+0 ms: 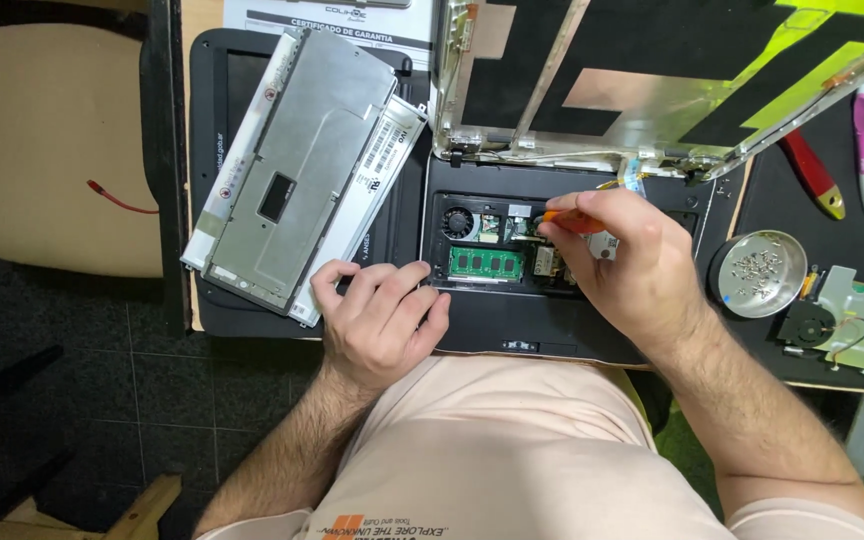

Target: Disassembling and repairing internal components of a laptop, including removing screws and disconnecting cables.

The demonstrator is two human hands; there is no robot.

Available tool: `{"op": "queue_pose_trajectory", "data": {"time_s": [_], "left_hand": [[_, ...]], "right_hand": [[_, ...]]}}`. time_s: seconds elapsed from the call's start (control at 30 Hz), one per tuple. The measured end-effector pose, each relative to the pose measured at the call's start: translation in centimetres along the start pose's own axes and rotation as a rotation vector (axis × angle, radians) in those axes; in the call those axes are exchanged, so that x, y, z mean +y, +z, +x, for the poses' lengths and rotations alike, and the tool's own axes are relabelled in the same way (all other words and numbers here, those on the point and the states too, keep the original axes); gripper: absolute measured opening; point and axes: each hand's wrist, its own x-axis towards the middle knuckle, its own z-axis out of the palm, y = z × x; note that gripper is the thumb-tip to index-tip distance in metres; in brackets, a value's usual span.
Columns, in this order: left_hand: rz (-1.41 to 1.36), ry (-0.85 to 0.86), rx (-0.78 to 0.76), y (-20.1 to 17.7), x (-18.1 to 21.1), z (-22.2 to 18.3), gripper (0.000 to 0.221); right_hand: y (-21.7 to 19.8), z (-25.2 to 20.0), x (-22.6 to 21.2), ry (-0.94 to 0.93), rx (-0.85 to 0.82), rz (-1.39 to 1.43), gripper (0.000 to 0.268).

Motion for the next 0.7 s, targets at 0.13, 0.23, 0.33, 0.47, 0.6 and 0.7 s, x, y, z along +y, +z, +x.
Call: {"op": "queue_pose_trajectory", "data": {"time_s": [0.13,0.23,0.33,0.47,0.6,0.7], "left_hand": [[-0.005,0.000,-0.004,0.0,0.0,0.0,0.012],[-0.006,-0.001,0.004,0.0,0.0,0.0,0.012],[-0.008,-0.003,0.000,0.0,0.0,0.0,0.011],[-0.008,-0.005,0.004,0.0,0.0,0.0,0.011],[-0.008,-0.008,0.004,0.0,0.0,-0.1,0.010],[-0.009,-0.007,-0.002,0.1,0.0,-0.2,0.011]], "right_hand": [[-0.6,-0.3,0.3,-0.033,0.004,0.007,0.063],[-0.5,-0.6,0.7,-0.040,0.028,-0.001,0.064],[-0.8,-0.9,1.0,-0.043,0.003,-0.005,0.068],[-0.9,-1.0,1.1,-0.001,-0.007,0.024,0.065],[-0.8,-0.7,0.8,0.000,-0.001,0.036,0.062],[-1.4,0.7,-0.4,0.000,-0.017,0.131,0.059]]}}
